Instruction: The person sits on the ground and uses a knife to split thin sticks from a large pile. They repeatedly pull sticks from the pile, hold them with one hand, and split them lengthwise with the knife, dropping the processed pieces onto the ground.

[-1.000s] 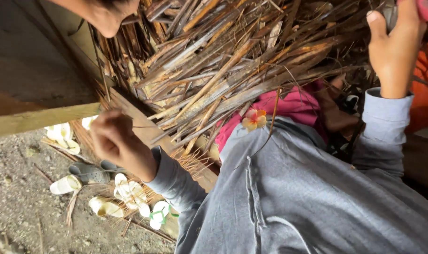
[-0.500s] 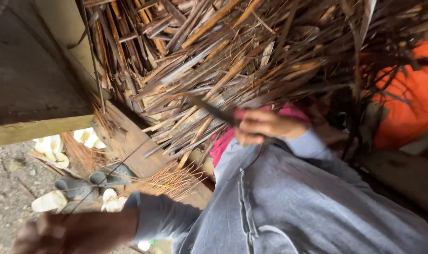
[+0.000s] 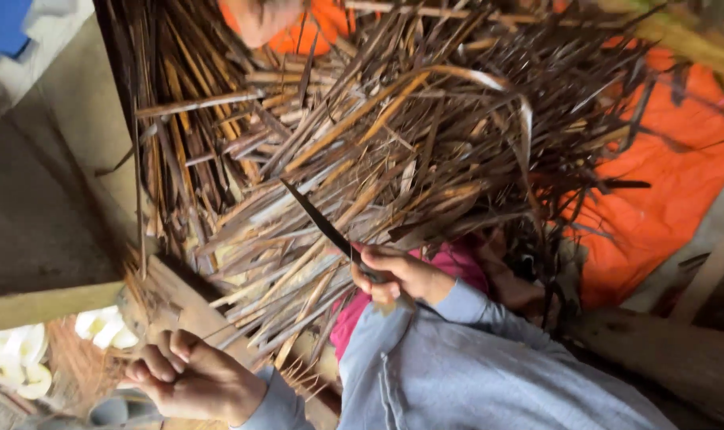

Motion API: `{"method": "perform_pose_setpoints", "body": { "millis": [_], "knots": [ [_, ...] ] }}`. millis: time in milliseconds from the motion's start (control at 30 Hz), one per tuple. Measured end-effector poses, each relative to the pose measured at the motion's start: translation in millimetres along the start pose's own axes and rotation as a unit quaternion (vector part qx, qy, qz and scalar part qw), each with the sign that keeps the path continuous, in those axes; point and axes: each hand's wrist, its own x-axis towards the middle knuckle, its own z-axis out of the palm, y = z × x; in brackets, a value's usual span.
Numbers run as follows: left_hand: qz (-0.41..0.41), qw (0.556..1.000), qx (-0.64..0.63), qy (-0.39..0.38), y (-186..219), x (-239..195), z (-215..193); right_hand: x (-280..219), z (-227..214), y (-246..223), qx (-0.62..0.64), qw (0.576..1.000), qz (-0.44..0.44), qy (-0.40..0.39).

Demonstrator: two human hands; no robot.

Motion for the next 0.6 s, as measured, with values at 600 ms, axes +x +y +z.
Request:
{"method": "perform_pose_setpoints", "body": {
  "millis": [600],
  "knots": [
    [-0.015,0.993,-0.06,0.104,8,-2,-51,-15,-15,16,-0.176,0.981,-0.018,0.081]
  ]
}}
